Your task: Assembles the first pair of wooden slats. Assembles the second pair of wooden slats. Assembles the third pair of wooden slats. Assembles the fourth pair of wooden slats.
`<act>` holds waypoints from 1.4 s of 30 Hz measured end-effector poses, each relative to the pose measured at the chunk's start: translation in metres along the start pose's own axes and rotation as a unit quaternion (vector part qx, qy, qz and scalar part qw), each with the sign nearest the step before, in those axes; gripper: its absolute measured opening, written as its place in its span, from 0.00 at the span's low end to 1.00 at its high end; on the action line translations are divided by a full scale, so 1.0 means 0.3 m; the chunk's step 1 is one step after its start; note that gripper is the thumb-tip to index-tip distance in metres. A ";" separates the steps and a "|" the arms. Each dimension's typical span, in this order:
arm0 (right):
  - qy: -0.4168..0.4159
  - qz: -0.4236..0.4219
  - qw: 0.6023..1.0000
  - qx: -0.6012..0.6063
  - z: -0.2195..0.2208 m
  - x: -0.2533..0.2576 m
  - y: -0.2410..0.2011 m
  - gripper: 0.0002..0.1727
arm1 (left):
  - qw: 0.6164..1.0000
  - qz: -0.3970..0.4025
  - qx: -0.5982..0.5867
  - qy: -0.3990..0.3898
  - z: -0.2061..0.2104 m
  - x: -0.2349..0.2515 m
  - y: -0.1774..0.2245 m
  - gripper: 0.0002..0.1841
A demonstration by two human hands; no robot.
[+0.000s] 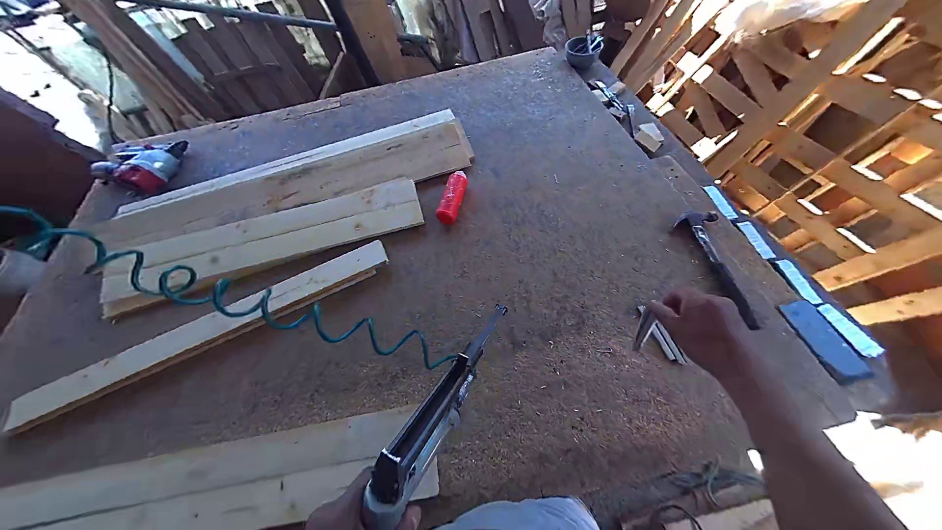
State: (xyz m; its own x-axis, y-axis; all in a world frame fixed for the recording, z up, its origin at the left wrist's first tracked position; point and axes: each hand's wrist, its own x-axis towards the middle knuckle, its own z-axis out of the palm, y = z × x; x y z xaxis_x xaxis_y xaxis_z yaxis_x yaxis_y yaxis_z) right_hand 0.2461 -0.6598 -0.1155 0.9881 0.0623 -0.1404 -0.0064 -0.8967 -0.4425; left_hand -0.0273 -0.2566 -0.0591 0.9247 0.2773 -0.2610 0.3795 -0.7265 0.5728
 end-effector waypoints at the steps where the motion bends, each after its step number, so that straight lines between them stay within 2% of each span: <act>1: 0.004 -0.049 0.999 -0.008 -0.032 -0.006 -0.040 0.14 | 1.000 0.011 0.006 0.016 -0.004 -0.007 -0.014 0.23; 4: 0.037 -0.209 0.977 0.030 -0.101 -0.057 -0.221 0.10 | 0.997 0.039 -0.011 0.059 -0.005 -0.030 -0.057 0.21; 6: 0.029 -0.279 0.950 0.139 -0.112 -0.086 -0.362 0.08 | 0.992 0.081 -0.037 0.091 0.006 -0.037 -0.089 0.20; 8: -0.054 -0.307 0.903 0.295 -0.110 -0.103 -0.494 0.05 | 0.983 0.132 -0.073 0.109 0.015 -0.039 -0.119 0.20; 10: -0.166 -0.340 0.840 0.390 -0.107 -0.109 -0.590 0.06 | 0.971 0.173 -0.125 0.105 0.011 -0.046 -0.130 0.20; 12: -0.255 -0.364 0.793 0.417 -0.101 -0.114 -0.659 0.06 | 0.957 0.208 -0.177 0.093 0.005 -0.061 -0.137 0.21; 15: -0.337 -0.392 0.749 0.415 -0.107 -0.111 -0.722 0.07 | 0.935 0.254 -0.235 0.082 -0.006 -0.085 -0.150 0.23; 18: -0.376 -0.434 0.709 0.409 -0.130 -0.109 -0.758 0.10 | 0.914 0.283 -0.278 0.080 -0.011 -0.105 -0.163 0.24; 20: -0.365 -0.471 0.697 0.398 -0.154 -0.117 -0.778 0.11 | 0.912 0.284 -0.279 0.096 -0.018 -0.119 -0.169 0.24; 23: -0.322 -0.510 0.701 0.380 -0.187 -0.136 -0.798 0.10 | 0.914 0.276 -0.269 0.123 -0.031 -0.134 -0.183 0.24; 28: -0.294 -0.513 0.723 0.356 -0.205 -0.158 -0.838 0.08 | 0.907 0.283 -0.286 0.128 -0.040 -0.164 -0.212 0.23; 32: -0.310 -0.563 0.701 0.307 -0.185 -0.206 -0.892 0.07 | 0.889 0.304 -0.327 0.097 -0.025 -0.183 -0.225 0.23; 33: -0.304 -0.593 0.693 0.276 -0.170 -0.237 -0.908 0.09 | 0.886 0.307 -0.334 0.093 -0.019 -0.187 -0.226 0.24; 35: -0.244 -0.661 0.681 0.196 -0.160 -0.292 -0.923 0.22 | 0.882 0.309 -0.344 0.094 -0.012 -0.189 -0.218 0.23; 36: -0.210 -0.669 0.685 0.199 -0.179 -0.288 -0.918 0.28 | 0.880 0.311 -0.347 0.096 -0.013 -0.188 -0.217 0.23; 38: -0.127 -0.625 0.716 0.282 -0.244 -0.166 -0.861 0.34 | 0.874 0.314 -0.359 0.091 -0.015 -0.196 -0.223 0.24; 40: -0.056 -0.513 0.790 0.332 -0.285 0.033 -0.749 0.44 | 0.868 0.318 -0.372 0.085 -0.017 -0.202 -0.232 0.23; 41: -0.071 -0.436 0.822 0.359 -0.279 0.099 -0.701 0.49 | 0.868 0.318 -0.373 0.083 -0.018 -0.205 -0.235 0.23; 42: -0.110 -0.368 0.835 0.394 -0.250 0.125 -0.670 0.54 | 0.869 0.317 -0.371 0.080 -0.018 -0.207 -0.235 0.23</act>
State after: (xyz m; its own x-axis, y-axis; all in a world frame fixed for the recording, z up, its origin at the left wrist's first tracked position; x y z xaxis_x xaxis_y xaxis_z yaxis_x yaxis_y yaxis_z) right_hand 0.2961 -0.5100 0.0345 0.7176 0.6259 0.3053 0.4050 -0.0184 -0.9141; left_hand -0.1113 -0.2193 -0.0790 0.9253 0.0964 0.3668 -0.3469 -0.1761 0.9212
